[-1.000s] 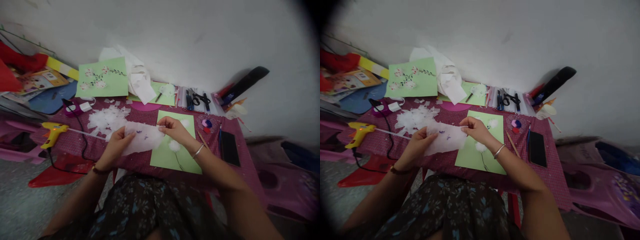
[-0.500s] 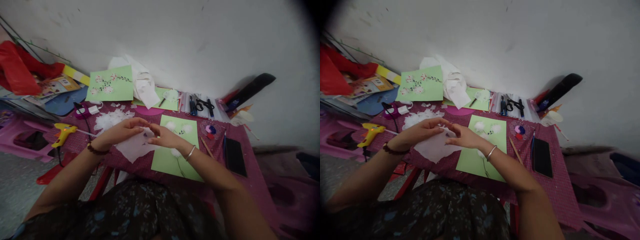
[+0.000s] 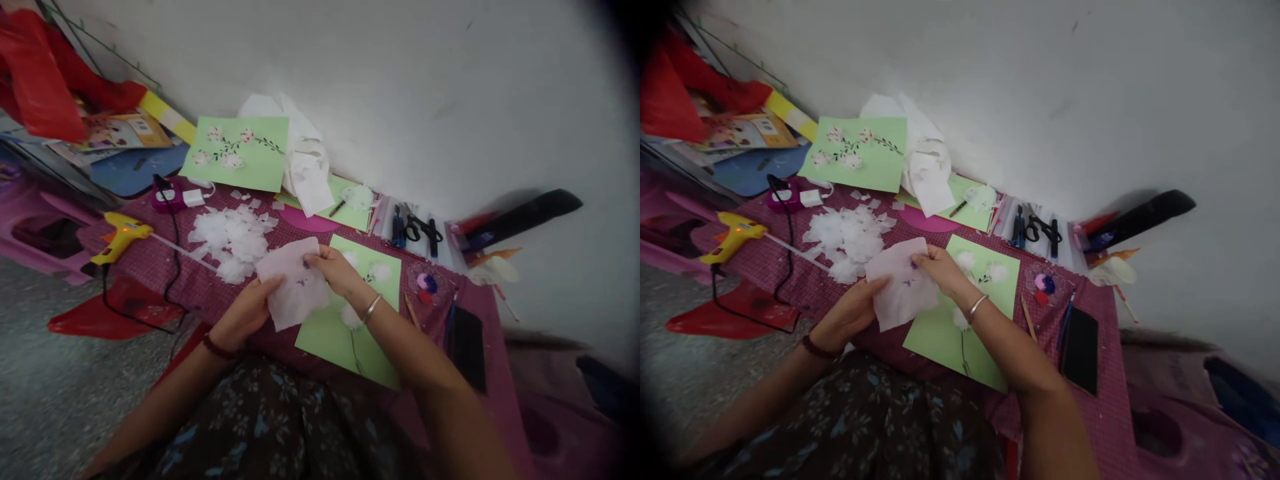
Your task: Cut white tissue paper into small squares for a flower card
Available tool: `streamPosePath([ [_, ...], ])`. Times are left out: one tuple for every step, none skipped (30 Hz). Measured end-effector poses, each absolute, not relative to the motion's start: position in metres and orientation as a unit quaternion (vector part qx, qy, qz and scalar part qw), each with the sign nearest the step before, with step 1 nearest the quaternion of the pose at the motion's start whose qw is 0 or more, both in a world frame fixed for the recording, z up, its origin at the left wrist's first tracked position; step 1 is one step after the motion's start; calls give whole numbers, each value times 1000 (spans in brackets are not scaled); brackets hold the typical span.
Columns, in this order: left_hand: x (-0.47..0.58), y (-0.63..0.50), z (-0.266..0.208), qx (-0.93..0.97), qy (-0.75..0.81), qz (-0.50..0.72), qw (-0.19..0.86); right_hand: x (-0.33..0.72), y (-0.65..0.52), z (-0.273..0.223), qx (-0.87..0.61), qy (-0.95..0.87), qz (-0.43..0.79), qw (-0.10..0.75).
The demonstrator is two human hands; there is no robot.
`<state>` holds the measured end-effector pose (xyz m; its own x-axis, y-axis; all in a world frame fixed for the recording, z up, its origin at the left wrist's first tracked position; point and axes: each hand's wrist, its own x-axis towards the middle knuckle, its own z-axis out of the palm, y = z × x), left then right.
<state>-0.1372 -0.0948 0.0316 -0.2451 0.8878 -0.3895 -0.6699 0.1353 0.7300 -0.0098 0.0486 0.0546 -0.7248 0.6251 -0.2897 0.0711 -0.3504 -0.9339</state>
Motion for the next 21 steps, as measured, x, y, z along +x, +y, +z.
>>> streamPosePath([
  [-137,-94,30,115,471,648,587,-8,50,55,-322,-545,754,175],
  [-137,-93,28,116,488,651,569,-5,51,54,-320,-554,751,161],
  [-138,-92,27,123,502,656,549,-2,52,54,-314,-567,748,143],
  [-139,-92,26,133,517,659,530,1,52,53,-303,-584,743,122],
  [-140,-92,25,145,531,659,512,4,53,51,-288,-602,738,99],
  [-141,-92,25,155,541,658,500,6,53,49,-272,-621,731,76],
  [-141,-92,25,161,547,657,493,9,54,47,-258,-638,723,57],
  [-141,-91,25,163,550,656,491,10,55,45,-250,-649,717,47],
  [-142,-91,26,162,551,655,490,11,56,42,-246,-657,711,41],
  [-142,-90,27,160,549,655,493,11,57,40,-247,-662,707,41],
  [-144,-90,28,157,544,655,501,12,59,39,-250,-664,704,44],
  [-146,-89,29,152,538,653,511,12,61,38,-252,-663,703,49],
  [-148,-89,30,145,533,650,522,12,64,37,-252,-662,704,52],
  [-151,-88,31,135,528,647,534,12,66,38,-251,-660,706,54],
  [-154,-89,33,124,522,643,546,12,68,39,-248,-660,707,55],
  [-156,-89,34,114,516,640,558,13,69,40,-244,-661,707,58],
  [-158,-90,36,107,507,637,571,14,70,41,-240,-663,706,61],
  [-159,-91,37,105,494,632,587,15,71,43,-235,-667,704,63],
  [-158,-93,38,110,481,626,604,15,71,44,-232,-672,700,66],
  [-155,-94,39,118,470,618,619,16,71,45,-231,-677,696,69],
  [-152,-95,39,126,465,609,630,16,70,46,-232,-682,690,73],
])
